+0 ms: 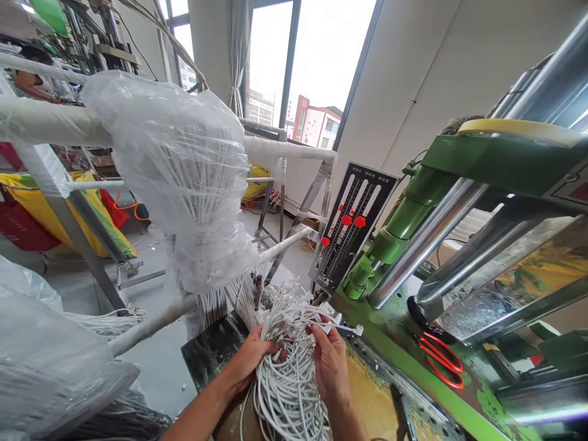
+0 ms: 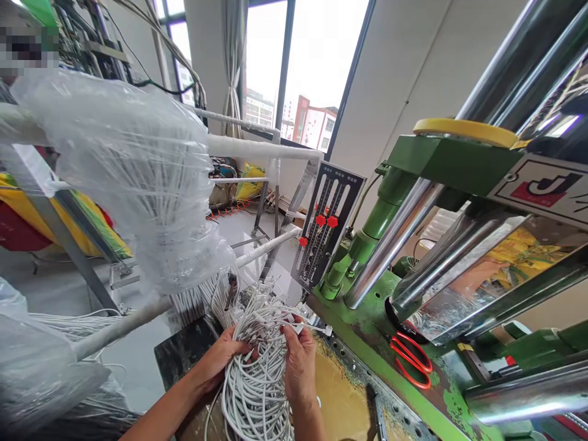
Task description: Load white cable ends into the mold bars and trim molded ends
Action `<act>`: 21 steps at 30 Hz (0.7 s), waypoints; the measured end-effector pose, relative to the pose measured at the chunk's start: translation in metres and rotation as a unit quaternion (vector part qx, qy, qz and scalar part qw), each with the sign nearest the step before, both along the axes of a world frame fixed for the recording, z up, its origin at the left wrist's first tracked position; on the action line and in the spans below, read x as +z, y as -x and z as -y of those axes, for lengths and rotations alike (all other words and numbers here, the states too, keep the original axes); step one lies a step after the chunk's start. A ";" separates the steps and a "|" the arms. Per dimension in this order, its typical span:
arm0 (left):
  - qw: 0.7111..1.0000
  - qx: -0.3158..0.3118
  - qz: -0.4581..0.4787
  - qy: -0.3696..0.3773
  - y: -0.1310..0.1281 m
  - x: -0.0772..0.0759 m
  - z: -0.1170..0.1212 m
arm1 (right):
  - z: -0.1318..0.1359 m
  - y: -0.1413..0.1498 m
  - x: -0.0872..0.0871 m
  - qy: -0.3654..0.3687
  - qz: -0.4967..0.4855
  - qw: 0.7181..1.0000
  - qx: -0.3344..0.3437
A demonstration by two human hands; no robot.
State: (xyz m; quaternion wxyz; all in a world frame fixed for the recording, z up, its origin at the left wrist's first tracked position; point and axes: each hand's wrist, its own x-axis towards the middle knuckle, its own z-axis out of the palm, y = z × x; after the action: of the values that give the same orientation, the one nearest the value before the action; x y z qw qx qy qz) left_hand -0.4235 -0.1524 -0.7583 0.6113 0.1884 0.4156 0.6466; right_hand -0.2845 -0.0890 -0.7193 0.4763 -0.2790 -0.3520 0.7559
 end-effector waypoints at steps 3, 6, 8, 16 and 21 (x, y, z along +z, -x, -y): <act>1.000 -0.005 -0.014 -0.001 -0.001 0.005 0.000 | -0.004 0.000 -0.004 0.008 0.001 1.000 -0.002; 1.000 -0.007 -0.013 0.002 -0.002 0.008 0.000 | -0.009 0.000 -0.009 0.013 -0.004 1.000 0.003; 1.000 -0.005 -0.007 0.007 -0.002 0.007 -0.001 | -0.011 0.000 -0.011 0.021 -0.010 1.000 0.003; 1.000 -0.006 -0.005 0.016 0.001 0.003 -0.004 | -0.011 0.001 -0.008 0.063 -0.011 0.998 -0.016; 1.000 -0.006 -0.004 0.029 0.003 0.004 -0.005 | -0.012 0.002 -0.005 0.088 -0.005 0.996 -0.026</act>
State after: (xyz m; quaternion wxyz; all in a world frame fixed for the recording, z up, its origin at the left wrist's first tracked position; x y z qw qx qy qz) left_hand -0.4262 -0.1474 -0.7542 0.6188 0.1755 0.4352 0.6300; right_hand -0.2863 -0.0768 -0.7238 0.4714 -0.3254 -0.2746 0.7723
